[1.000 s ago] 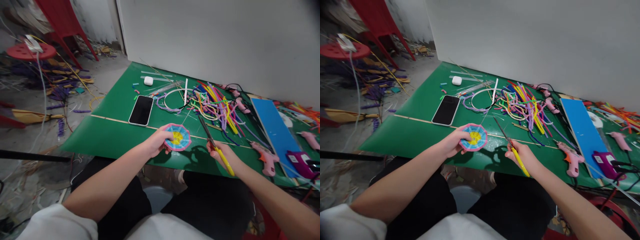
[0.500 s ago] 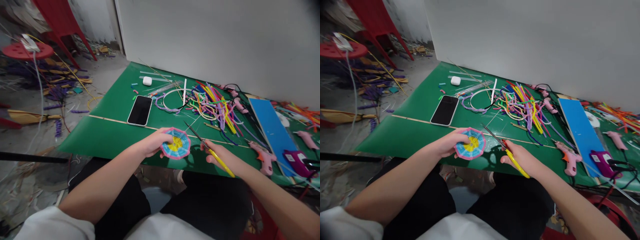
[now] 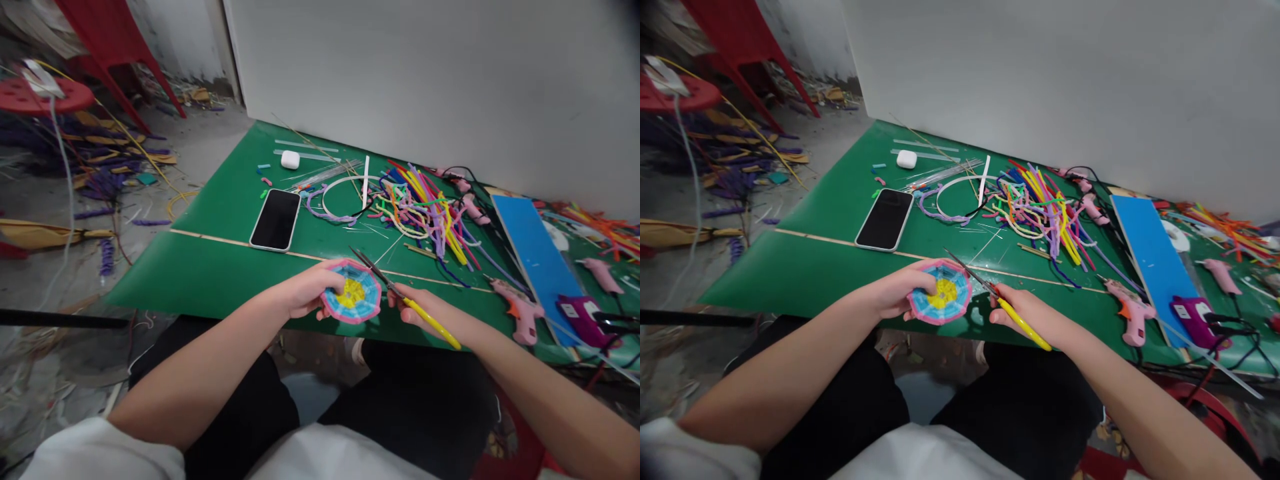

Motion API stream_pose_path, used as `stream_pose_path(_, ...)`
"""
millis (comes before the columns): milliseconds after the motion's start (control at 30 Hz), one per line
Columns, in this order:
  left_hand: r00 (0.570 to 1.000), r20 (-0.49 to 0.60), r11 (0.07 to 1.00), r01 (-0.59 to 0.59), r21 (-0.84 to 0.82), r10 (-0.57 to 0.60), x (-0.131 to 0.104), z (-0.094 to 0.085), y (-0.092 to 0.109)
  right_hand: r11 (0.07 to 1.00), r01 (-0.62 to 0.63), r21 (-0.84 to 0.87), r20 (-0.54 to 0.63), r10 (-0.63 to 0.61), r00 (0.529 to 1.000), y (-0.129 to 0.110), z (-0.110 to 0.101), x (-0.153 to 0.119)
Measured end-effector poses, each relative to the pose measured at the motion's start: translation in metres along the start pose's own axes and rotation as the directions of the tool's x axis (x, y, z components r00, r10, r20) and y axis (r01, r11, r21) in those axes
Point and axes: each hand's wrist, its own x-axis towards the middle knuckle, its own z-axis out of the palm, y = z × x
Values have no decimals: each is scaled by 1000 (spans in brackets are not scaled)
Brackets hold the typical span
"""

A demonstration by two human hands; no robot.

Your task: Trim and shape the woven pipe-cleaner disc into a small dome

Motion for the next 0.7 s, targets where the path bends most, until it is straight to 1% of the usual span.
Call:
stream_pose_path(133, 1000, -3, 1000, -3, -7, 3, 1, 0, 0, 1000, 23, -5, 18, -23, 1000, 1, 0, 2)
stream_pose_path(367, 1000, -4, 1000, -8, 3, 8, 0, 0, 1, 999, 27, -46, 31, -26, 999, -5, -2, 2)
stream_pose_path(533, 1000, -23, 1000, 3, -4, -3, 0, 1, 1, 998, -15, -56, 30, 17, 999, -7, -1, 3)
stream_pose_path(700, 1000, -25, 1000, 10, -11, -11, 1, 0, 0, 989, -65, -132, -12, 63, 998, -9, 1, 4)
